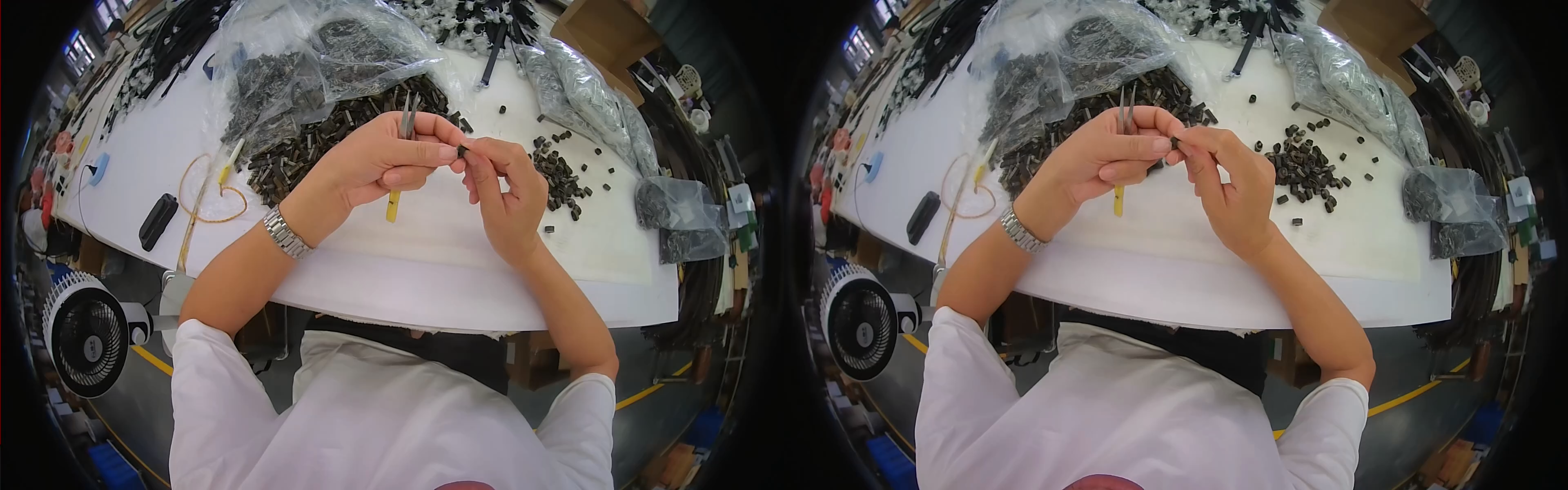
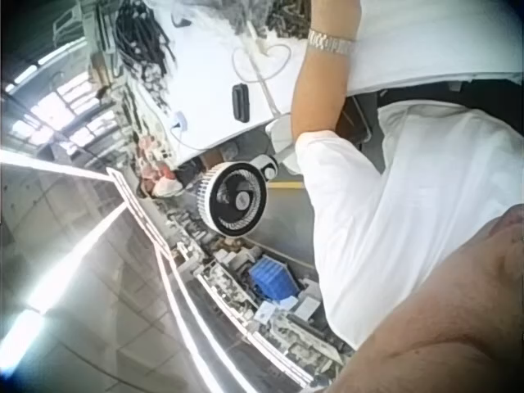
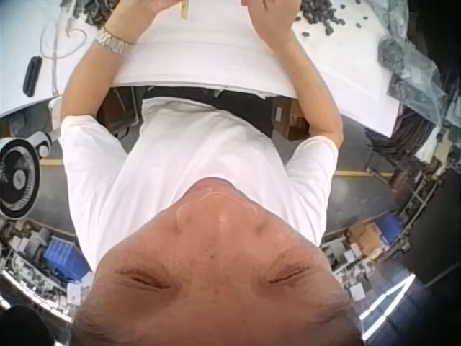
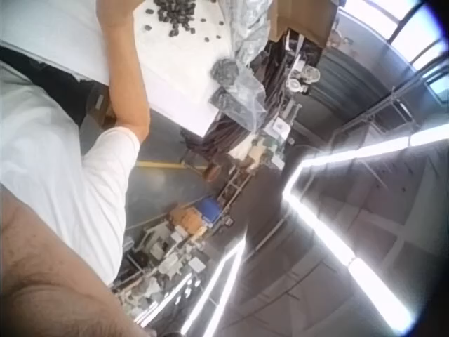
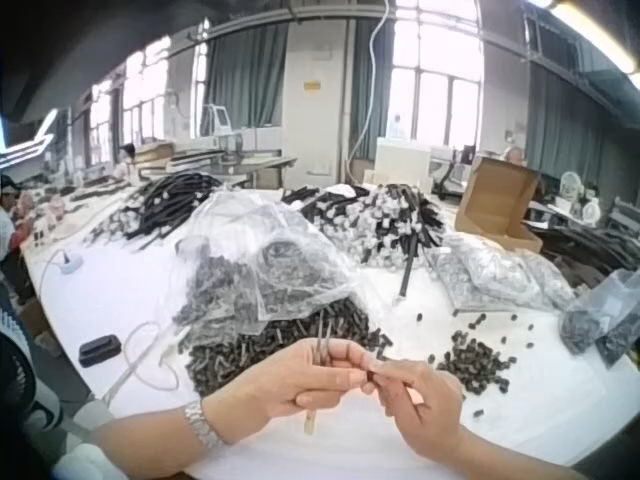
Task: Assembling small leather loops with metal pins using tweezers.
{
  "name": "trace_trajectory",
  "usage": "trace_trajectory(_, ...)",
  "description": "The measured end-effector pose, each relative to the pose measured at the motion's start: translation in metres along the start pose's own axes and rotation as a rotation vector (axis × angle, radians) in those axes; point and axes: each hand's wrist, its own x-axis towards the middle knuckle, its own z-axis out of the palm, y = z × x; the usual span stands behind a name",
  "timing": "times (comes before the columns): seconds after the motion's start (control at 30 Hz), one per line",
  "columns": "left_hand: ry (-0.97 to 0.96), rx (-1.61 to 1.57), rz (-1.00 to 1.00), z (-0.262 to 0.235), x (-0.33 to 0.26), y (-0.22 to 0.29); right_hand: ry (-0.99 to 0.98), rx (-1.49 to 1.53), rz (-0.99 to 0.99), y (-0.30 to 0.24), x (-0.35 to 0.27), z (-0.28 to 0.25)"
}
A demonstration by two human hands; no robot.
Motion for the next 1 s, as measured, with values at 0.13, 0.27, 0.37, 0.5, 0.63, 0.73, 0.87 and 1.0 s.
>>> trace_trajectory(0.13,0.102,0.193,0.062,0.013,-0.004,0.006,0.019,0.142,0.119,-0.009,0.001,0.002)
trace_trajectory(0.27,0.319,0.637,0.188,0.035,-0.012,0.014,0.007,0.196,0.198,-0.013,0.004,0.005)
trace_trajectory(0.37,0.416,0.884,0.356,0.035,-0.011,0.005,0.025,0.191,0.274,-0.02,0.006,0.007)
trace_trajectory(0.5,0.475,1.222,0.545,0.039,-0.009,-0.005,-0.02,0.053,0.3,-0.025,0.009,0.004)
trace_trajectory(0.63,0.52,1.32,0.765,0.034,-0.001,-0.019,-0.038,-0.015,0.355,-0.025,0.013,0.006)
trace_trajectory(0.73,0.5,1.305,0.549,0.04,-0.006,-0.008,-0.066,0.09,0.407,-0.018,0.014,0.004)
trace_trajectory(0.87,0.43,0.897,0.249,0.025,-0.006,0.004,-0.104,0.256,0.579,-0.013,0.012,0.001)
trace_trajectory(1.0,0.427,0.883,0.098,0.031,-0.008,0.012,-0.071,0.262,0.56,-0.013,0.01,-0.001)
